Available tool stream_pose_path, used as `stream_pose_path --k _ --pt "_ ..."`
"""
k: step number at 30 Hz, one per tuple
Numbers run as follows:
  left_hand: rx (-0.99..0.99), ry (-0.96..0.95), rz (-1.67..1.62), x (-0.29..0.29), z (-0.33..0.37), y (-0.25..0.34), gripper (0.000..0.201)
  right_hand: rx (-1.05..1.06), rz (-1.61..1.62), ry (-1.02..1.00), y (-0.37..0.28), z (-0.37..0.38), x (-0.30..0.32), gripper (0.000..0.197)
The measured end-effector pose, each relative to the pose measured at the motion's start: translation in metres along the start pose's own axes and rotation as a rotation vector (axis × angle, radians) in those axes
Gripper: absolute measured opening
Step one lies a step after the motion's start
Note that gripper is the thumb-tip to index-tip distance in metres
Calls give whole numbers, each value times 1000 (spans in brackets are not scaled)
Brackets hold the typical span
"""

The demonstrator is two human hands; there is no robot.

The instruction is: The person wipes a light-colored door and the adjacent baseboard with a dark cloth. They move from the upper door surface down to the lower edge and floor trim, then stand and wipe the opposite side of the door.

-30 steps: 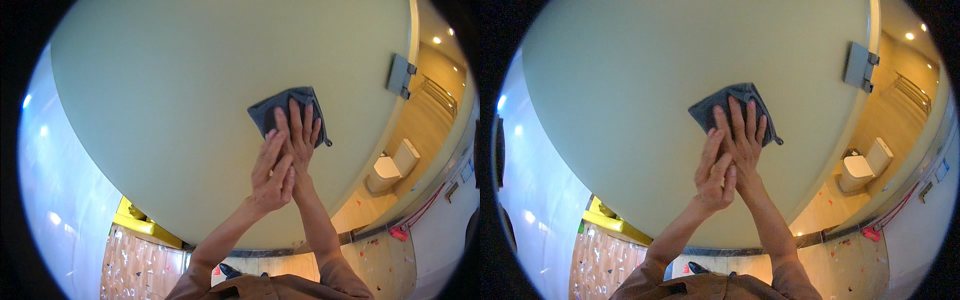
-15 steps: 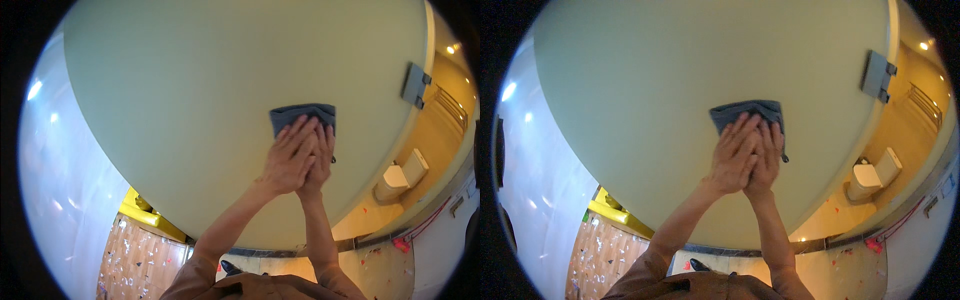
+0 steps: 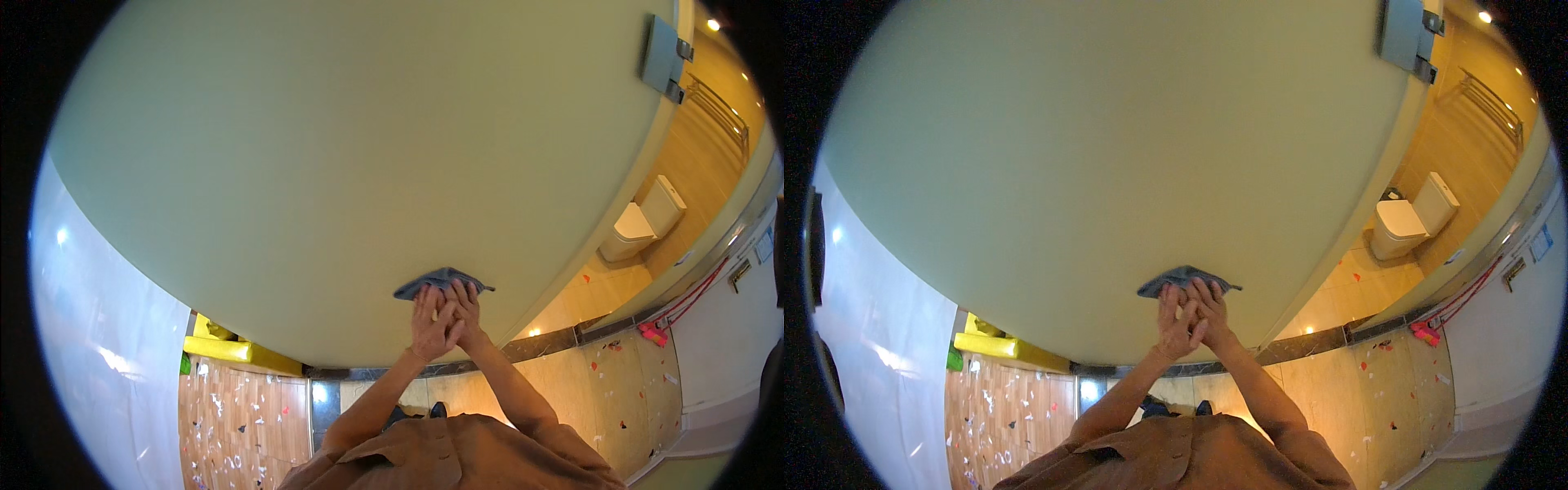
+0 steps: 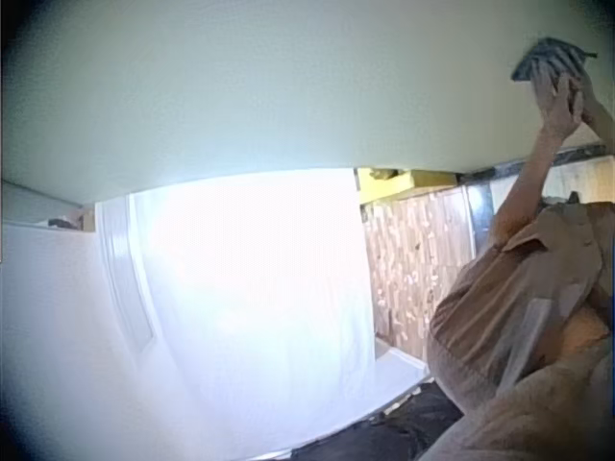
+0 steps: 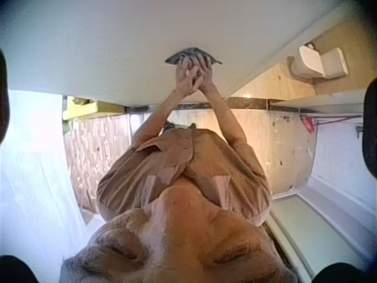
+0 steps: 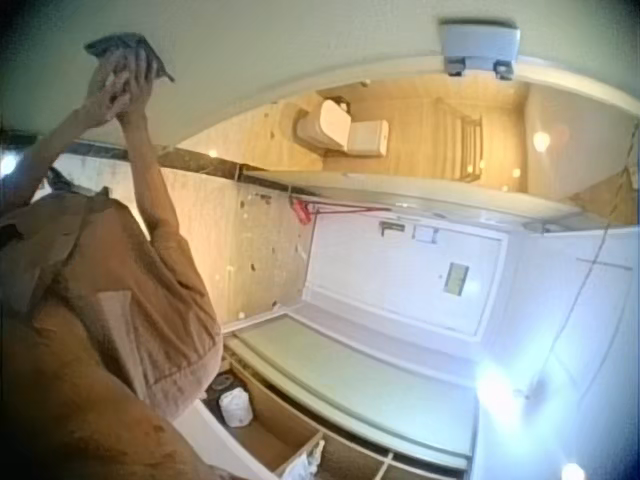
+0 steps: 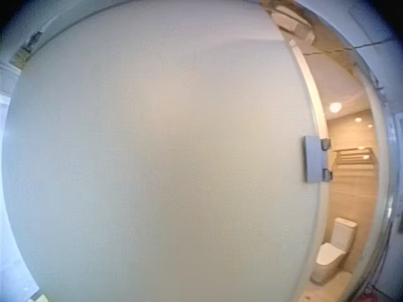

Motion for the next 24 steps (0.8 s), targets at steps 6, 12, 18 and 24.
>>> stream_pose_path --k 6,12,18,24 --pt "-162 -202 -14 -8 81 62 34 -147 -246 92 40 11 31 46" --pt "-241 4 -8 24 144 77 29 -129 -65 182 52 107 39 47" --pt "-15 299 75 16 101 70 29 -40 -52 -8 16 90 25 46" --pt "-237 -81 89 -9 133 94 33 -260 -221 211 70 48 24 51"
Point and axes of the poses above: each hand's wrist, its own z-axis towards the middle knuckle, its own x-axis out of the back of the hand, y = z × x, the point moved 1 cm from there along z, towards the middle knuckle, and after that the axes turned 13 degrees about x, right-handed, at the moved point
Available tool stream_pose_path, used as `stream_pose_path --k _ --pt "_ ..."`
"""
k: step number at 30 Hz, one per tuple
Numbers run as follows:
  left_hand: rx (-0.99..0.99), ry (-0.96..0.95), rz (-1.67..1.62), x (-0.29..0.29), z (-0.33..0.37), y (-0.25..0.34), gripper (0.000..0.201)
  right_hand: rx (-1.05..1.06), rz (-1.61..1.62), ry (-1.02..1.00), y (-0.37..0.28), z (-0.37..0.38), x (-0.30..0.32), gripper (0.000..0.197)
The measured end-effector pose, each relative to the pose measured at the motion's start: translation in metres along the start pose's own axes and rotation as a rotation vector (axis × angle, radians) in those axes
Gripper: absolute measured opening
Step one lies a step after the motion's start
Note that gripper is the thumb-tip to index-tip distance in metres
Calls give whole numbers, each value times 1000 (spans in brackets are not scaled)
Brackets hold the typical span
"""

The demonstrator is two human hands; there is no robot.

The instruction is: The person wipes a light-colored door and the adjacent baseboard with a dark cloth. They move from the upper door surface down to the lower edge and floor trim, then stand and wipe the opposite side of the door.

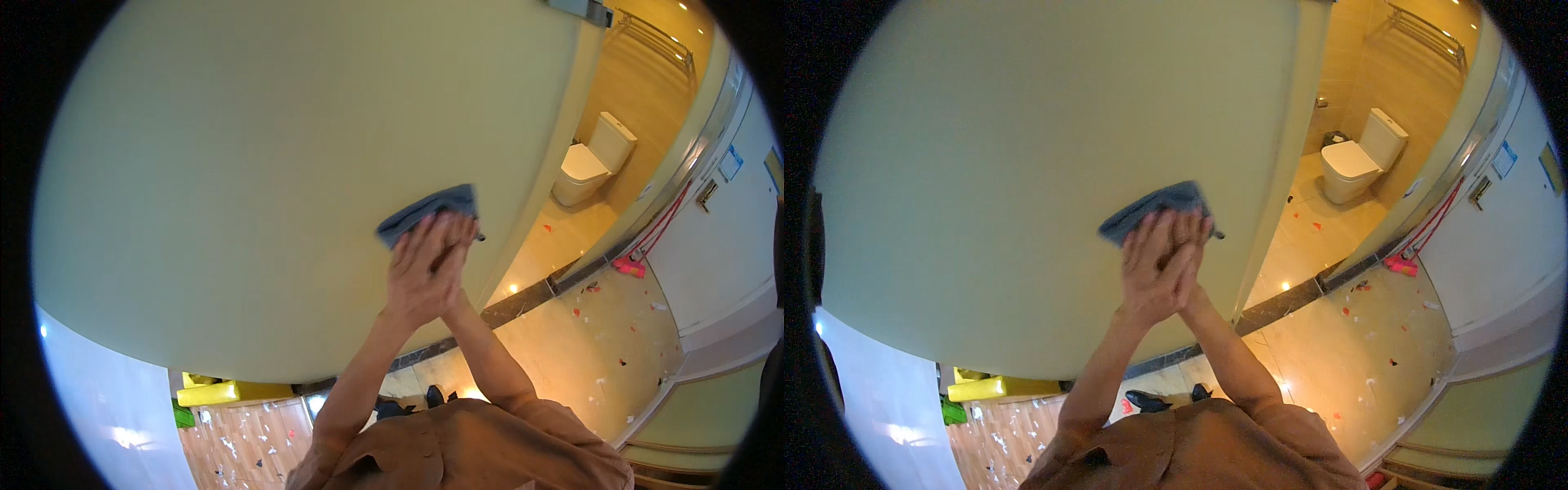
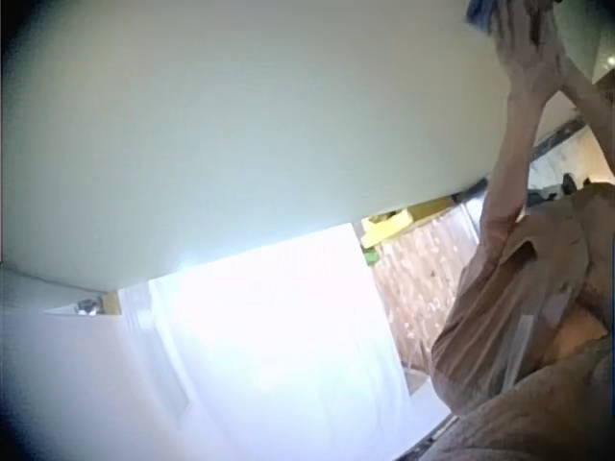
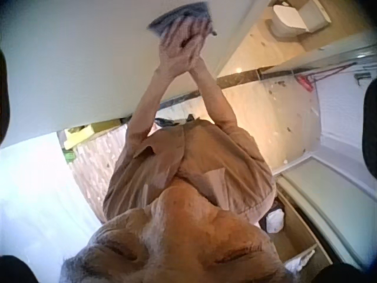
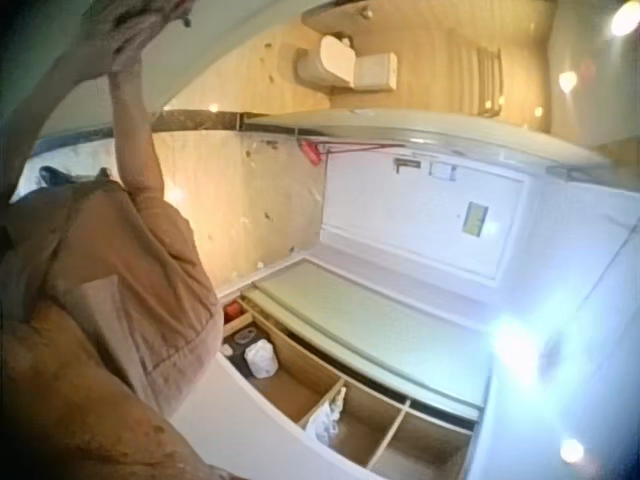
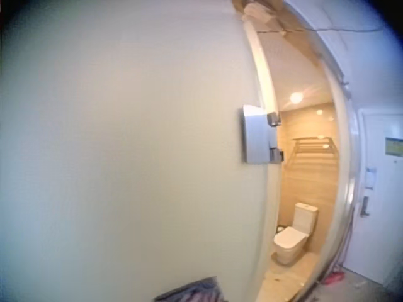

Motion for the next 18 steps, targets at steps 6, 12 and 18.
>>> stream_pose_path --k 6,12,18 --pt "-210 -161 -129 -69 28 51 28 -230 -121 -28 60 -59 38 52" --pt "-198 -514 -42 -95 -52 15 27 -344 5 -127 -8 -108 24 53" --pt "6 -603 -59 -60 -120 -23 27 -231 147 -230 -80 -117 15 54"
Point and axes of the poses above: each hand's wrist, its own z-axis towards the middle knuckle, its own x-axis out of the back of the hand, y = z × x, the point moved 1 cm from there along z, towards the middle knuckle, and after that the axes turned 13 degrees about x, right-handed, at the moved point
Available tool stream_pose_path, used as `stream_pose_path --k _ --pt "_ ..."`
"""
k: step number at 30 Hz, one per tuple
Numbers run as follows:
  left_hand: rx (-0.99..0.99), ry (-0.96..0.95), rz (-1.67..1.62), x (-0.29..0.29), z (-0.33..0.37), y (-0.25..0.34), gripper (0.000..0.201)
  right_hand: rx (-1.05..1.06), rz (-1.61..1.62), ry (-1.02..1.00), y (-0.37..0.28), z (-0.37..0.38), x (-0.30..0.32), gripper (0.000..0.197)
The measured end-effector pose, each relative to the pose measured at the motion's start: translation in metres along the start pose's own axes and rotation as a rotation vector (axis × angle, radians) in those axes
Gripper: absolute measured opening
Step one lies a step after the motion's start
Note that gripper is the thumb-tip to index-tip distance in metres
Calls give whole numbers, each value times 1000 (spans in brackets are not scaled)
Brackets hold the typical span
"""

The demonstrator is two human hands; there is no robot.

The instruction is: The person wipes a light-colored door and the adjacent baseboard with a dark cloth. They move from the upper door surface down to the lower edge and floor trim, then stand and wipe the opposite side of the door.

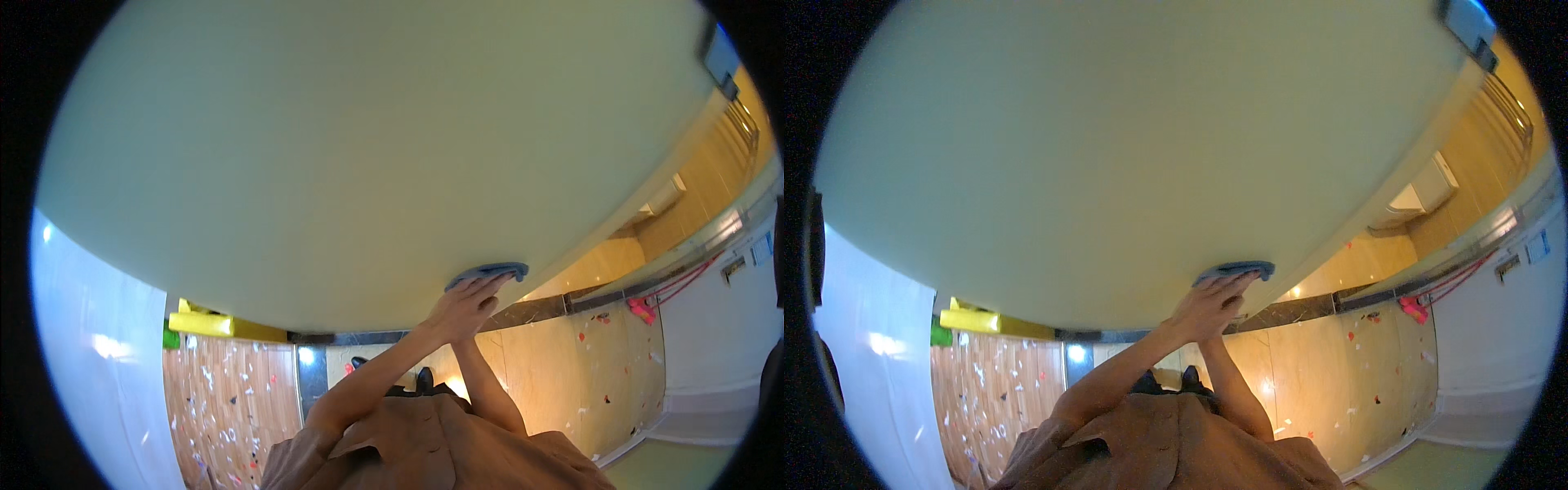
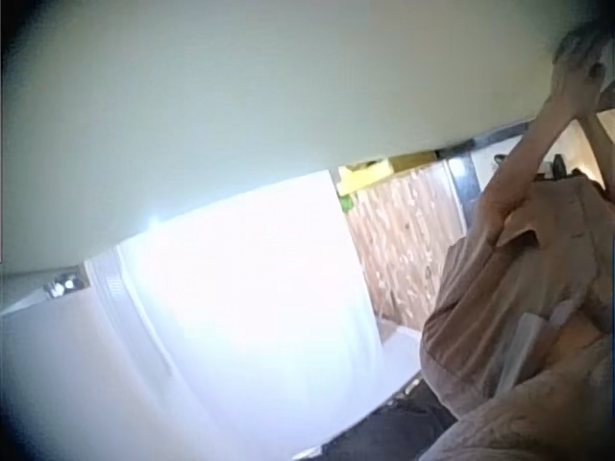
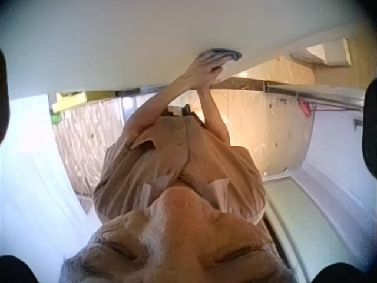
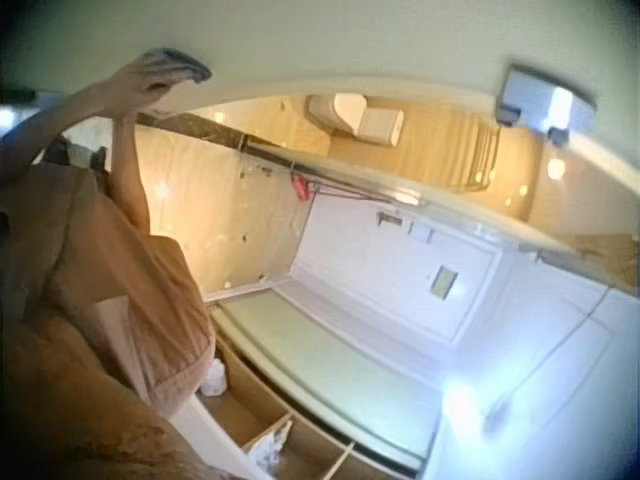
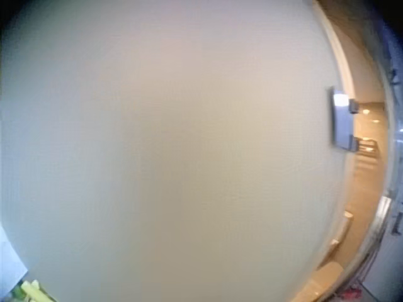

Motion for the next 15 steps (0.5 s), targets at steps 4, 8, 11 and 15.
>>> stream_pose_path --k 4,8,11,15 --pt "183 484 -59 25 -55 -27 33 148 26 -59 -26 15 -12 55" --pt "190 597 -32 35 -40 -26 40 178 7 -19 -2 32 -10 55" --pt "89 473 -48 40 7 -2 40 100 -36 31 44 33 8 56" --pt "-60 330 -6 24 45 25 32 -59 -74 46 74 6 30 57"
Point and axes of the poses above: each hand's wrist, its own z-axis towards the middle knuckle, its own x-axis out of the back of the hand, y = z × x, the point moved 1 cm from there along z, towards the middle knuckle, and after that the axes turned 13 degrees about x, right-handed, at the moved point
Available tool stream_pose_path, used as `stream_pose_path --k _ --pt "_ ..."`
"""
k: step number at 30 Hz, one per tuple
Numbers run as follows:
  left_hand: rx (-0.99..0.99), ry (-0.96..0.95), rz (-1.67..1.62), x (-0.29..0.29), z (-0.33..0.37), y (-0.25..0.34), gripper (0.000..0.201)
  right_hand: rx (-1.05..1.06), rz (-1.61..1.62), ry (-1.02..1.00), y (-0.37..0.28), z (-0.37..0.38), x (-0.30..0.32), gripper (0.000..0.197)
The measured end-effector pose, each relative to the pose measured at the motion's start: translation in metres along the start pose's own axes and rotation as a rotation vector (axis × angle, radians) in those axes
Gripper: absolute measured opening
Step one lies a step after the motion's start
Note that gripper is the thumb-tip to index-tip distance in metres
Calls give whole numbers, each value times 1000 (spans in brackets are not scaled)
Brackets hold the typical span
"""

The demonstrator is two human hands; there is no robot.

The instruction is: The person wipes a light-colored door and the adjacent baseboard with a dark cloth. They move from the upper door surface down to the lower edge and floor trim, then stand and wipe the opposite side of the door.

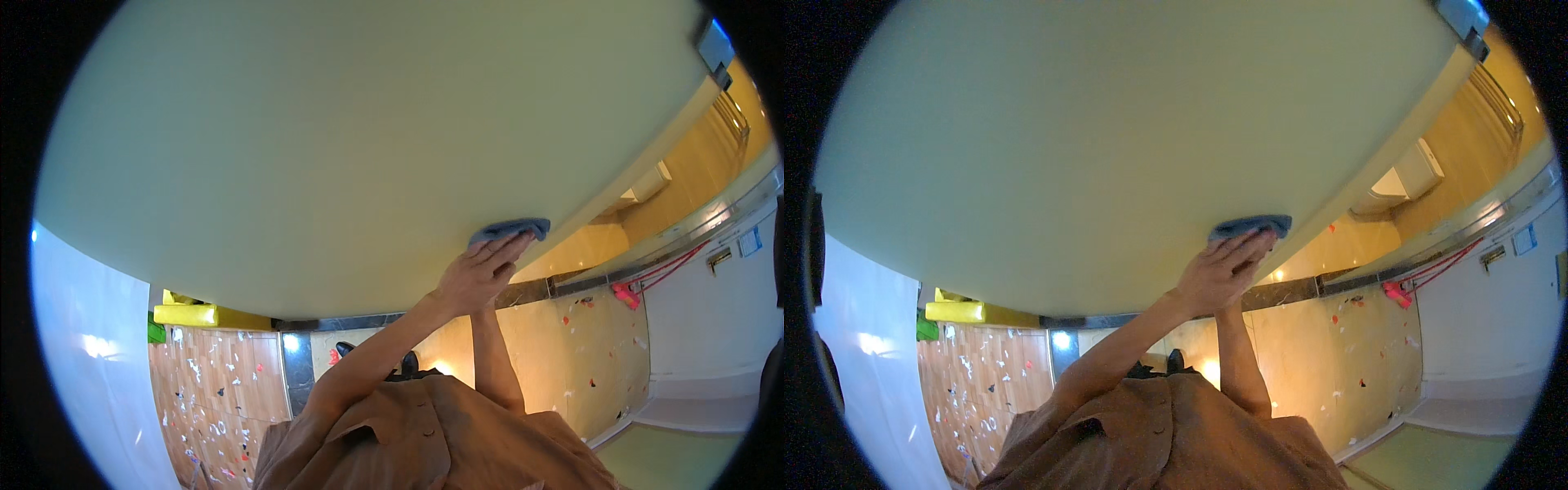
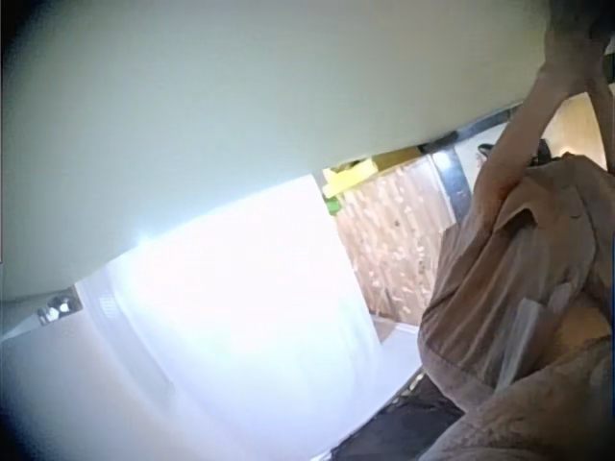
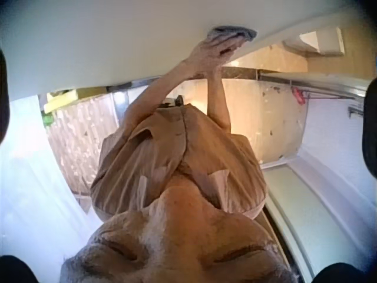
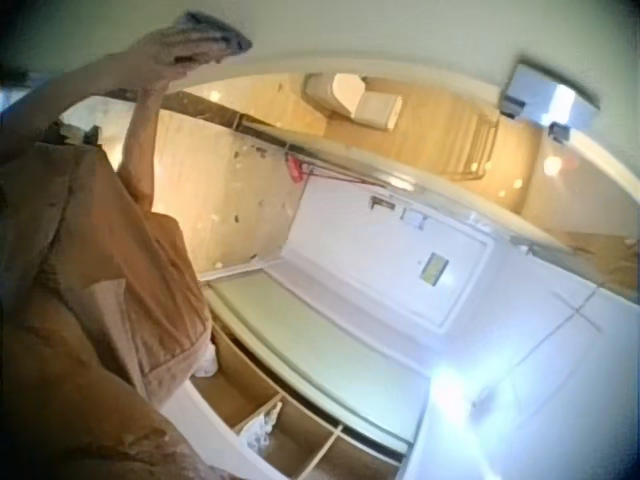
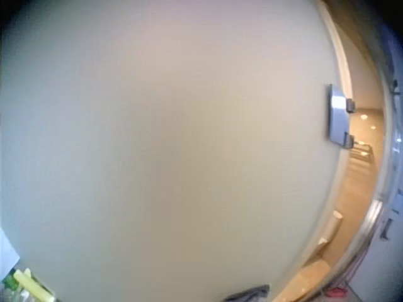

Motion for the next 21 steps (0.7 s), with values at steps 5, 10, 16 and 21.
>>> stream_pose_path --k 5,10,16,21 --pt "32 -134 -55 -9 -31 -6 22 -54 49 -37 -22 -31 -2 58" --pt "118 -50 -71 15 -67 -28 21 22 123 -69 -57 -31 -19 59" --pt "387 254 -66 58 -119 -52 29 285 147 -54 -104 -12 -57 60" --pt "644 502 -16 80 -150 -67 32 566 100 -193 -166 -9 -90 57"
Point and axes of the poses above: each hand's wrist, its own z-axis towards the middle knuckle, its own x-axis out of the back of the hand, y = z × x, the point moved 1 cm from there along z, towards the middle knuckle, and after that the axes turned 13 degrees about x, right-handed, at the moved point
